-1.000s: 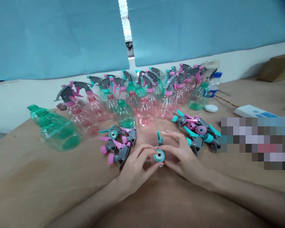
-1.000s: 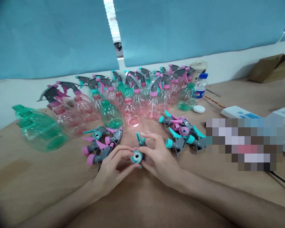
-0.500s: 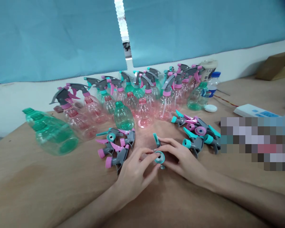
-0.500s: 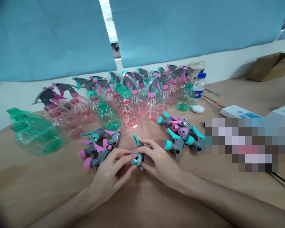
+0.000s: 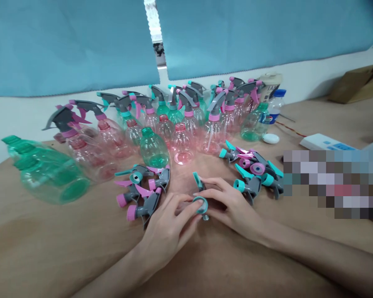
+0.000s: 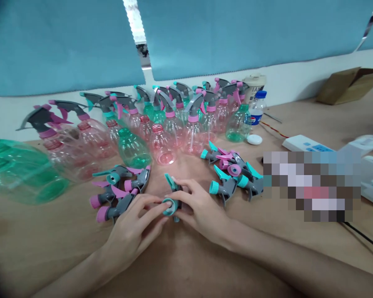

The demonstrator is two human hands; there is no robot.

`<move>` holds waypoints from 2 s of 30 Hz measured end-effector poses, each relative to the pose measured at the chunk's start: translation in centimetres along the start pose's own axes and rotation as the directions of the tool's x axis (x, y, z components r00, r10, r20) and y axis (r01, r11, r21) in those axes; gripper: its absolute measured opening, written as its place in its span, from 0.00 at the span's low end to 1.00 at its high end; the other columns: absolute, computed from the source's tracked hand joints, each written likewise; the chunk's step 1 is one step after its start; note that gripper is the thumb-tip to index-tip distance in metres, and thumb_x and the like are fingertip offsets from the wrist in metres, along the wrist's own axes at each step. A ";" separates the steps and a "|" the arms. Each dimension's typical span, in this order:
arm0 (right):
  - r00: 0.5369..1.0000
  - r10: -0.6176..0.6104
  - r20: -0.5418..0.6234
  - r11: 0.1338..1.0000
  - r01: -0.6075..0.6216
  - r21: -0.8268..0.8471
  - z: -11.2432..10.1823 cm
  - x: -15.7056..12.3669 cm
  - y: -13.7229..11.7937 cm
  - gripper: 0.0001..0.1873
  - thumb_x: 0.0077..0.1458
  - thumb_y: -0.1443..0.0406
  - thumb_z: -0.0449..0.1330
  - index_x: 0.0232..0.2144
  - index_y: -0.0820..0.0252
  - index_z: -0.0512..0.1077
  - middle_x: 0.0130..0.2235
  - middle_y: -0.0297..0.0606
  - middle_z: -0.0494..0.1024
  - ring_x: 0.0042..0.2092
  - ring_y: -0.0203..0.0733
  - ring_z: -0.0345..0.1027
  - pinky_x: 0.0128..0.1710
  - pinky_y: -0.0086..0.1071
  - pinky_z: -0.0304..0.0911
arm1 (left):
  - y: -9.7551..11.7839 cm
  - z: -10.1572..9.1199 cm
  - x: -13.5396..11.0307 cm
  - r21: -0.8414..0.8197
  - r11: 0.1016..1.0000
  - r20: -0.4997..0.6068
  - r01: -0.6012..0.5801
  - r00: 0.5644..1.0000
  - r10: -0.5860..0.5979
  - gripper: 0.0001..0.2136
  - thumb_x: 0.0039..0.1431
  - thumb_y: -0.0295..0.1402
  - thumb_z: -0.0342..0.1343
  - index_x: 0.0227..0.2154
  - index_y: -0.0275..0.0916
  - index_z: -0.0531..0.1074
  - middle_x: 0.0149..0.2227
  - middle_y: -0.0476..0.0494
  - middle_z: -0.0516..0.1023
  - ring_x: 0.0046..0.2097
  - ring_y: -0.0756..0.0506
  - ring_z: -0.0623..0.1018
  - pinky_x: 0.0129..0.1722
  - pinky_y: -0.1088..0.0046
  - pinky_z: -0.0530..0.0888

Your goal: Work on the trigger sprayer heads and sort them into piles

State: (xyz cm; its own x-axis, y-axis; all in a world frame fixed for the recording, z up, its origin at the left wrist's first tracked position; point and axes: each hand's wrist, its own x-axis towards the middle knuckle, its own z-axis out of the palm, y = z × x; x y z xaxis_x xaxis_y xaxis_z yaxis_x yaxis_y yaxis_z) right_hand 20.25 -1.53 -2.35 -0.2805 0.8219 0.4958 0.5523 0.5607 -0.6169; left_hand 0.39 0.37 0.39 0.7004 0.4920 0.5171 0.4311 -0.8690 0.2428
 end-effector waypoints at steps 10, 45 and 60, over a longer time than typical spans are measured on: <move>0.998 -0.011 0.062 1.000 0.011 -0.001 0.1 0.2 0.1 0.14 0.56 0.68 0.59 0.46 0.53 0.71 0.55 0.45 0.67 0.55 0.47 0.66 0.51 0.45 0.67 | -0.2 -0.2 0.2 0.072 0.997 -0.046 0.013 0.999 -0.010 0.09 0.63 0.25 0.47 0.43 0.39 0.69 0.33 0.45 0.69 0.33 0.48 0.70 0.30 0.74 0.72; 1.000 0.028 0.005 0.999 -0.028 0.025 -0.4 -0.1 -0.1 0.11 0.55 0.69 0.60 0.42 0.56 0.73 0.50 0.44 0.67 0.52 0.44 0.66 0.48 0.40 0.68 | 1.6 0.6 -1.1 0.063 0.995 0.007 0.075 0.997 -0.075 0.14 0.62 0.25 0.50 0.50 0.34 0.65 0.34 0.43 0.71 0.35 0.45 0.71 0.34 0.67 0.72; 0.999 -0.009 0.032 0.996 0.006 0.084 -0.6 0.1 0.2 0.10 0.55 0.69 0.60 0.42 0.58 0.73 0.52 0.44 0.67 0.53 0.42 0.65 0.50 0.38 0.66 | -0.8 -0.1 -0.3 -0.121 0.987 0.197 0.102 0.977 -0.077 0.14 0.63 0.26 0.48 0.51 0.41 0.63 0.38 0.45 0.66 0.35 0.49 0.70 0.34 0.72 0.71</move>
State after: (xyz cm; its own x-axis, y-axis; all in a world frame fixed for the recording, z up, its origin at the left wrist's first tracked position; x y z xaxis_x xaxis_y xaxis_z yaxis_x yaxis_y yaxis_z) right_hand 20.82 -1.42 -2.04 -0.3101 0.8195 0.4819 0.4829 0.5724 -0.6627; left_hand -0.23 0.86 0.12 0.7635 0.5581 0.3250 0.4283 -0.8142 0.3920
